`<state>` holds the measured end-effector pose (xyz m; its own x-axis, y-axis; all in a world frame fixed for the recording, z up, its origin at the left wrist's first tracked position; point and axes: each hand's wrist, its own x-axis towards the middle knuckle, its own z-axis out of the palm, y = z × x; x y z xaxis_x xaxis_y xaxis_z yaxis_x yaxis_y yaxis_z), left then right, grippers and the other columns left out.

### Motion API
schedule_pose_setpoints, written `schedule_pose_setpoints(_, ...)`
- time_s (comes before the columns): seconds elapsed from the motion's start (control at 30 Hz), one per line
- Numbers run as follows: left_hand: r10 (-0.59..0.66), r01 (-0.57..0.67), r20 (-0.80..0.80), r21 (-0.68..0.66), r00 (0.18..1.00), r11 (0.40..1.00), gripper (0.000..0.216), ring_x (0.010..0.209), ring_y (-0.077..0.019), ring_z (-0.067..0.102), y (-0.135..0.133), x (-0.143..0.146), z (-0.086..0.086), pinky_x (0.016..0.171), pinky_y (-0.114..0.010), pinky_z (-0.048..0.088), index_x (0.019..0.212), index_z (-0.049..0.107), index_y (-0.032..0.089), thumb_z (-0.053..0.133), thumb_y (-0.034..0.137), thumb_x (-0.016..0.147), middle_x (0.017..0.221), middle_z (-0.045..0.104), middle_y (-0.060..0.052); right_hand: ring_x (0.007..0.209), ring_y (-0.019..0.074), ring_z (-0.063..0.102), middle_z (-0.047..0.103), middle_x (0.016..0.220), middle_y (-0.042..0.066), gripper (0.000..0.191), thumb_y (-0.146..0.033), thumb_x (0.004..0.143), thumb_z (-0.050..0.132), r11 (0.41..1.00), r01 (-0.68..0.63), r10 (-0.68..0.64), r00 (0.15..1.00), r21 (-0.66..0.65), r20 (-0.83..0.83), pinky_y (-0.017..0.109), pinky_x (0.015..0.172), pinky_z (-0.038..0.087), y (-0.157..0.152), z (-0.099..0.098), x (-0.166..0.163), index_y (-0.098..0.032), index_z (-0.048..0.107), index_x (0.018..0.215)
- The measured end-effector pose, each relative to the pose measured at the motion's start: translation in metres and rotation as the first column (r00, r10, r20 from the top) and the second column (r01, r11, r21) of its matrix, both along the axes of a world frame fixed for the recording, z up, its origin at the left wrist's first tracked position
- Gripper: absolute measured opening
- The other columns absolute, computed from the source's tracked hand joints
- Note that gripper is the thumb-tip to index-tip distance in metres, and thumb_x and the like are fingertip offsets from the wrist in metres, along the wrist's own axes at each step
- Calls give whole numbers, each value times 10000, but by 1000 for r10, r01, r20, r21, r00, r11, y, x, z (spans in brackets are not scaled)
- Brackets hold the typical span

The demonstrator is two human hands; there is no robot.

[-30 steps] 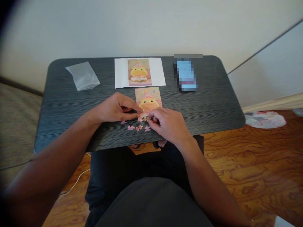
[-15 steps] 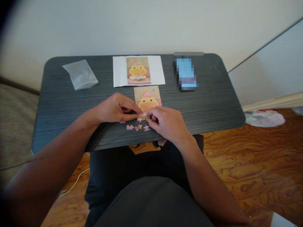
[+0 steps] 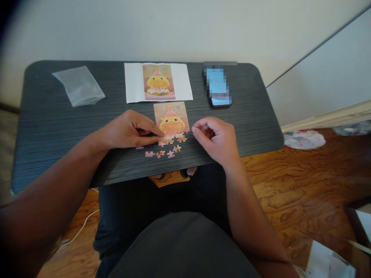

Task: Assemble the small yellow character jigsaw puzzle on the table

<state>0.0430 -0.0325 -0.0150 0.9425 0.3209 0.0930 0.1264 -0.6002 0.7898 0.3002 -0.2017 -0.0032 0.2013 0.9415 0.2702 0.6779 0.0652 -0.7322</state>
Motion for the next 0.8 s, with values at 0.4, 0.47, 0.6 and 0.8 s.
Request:
schedule_pose_setpoints(0.4, 8, -7, -35, 14, 999, 1000, 244, 711, -105, 722, 0, 1, 0, 630, -198, 478, 1096, 875, 223, 735, 303, 913, 989, 857, -49, 600, 161, 509, 606, 671, -18, 210, -427, 975, 690, 979, 198, -193, 975, 41, -110, 325, 603, 428, -14, -18, 7, -241, 742, 894)
schedule_pose_setpoints(0.47, 13, -13, -33, 16, 999, 1000, 255, 727, -108, 732, 0, 0, -1, 633, -200, 477, 1122, 874, 246, 742, 305, 912, 1014, 860, -46, 604, 166, 530, 635, 686, -10, 216, -434, 976, 686, 989, 150, -150, 987, -1, -49, 331, 618, 446, -15, -15, 4, -241, 757, 911)
schedule_pose_setpoints(0.6, 14, -13, -37, 40, 999, 999, 239, 731, -98, 735, 0, 0, -3, 642, -190, 470, 1112, 879, 262, 743, 304, 919, 1009, 861, -36, 610, 158, 551, 613, 664, -30, 180, -393, 979, 695, 998, -33, 37, 996, -49, 81, 320, 659, 448, -13, -9, -8, -238, 785, 987)
schedule_pose_setpoints(0.8, 0, 1, -18, 42, 1000, 999, 218, 754, -120, 753, 0, 1, -2, 640, -198, 481, 1077, 884, 273, 742, 277, 910, 982, 862, -24, 675, 142, 599, 697, 755, -35, 118, -329, 996, 702, 948, -181, 246, 938, -262, 243, 300, 694, 390, 0, 6, -36, -242, 774, 1031)
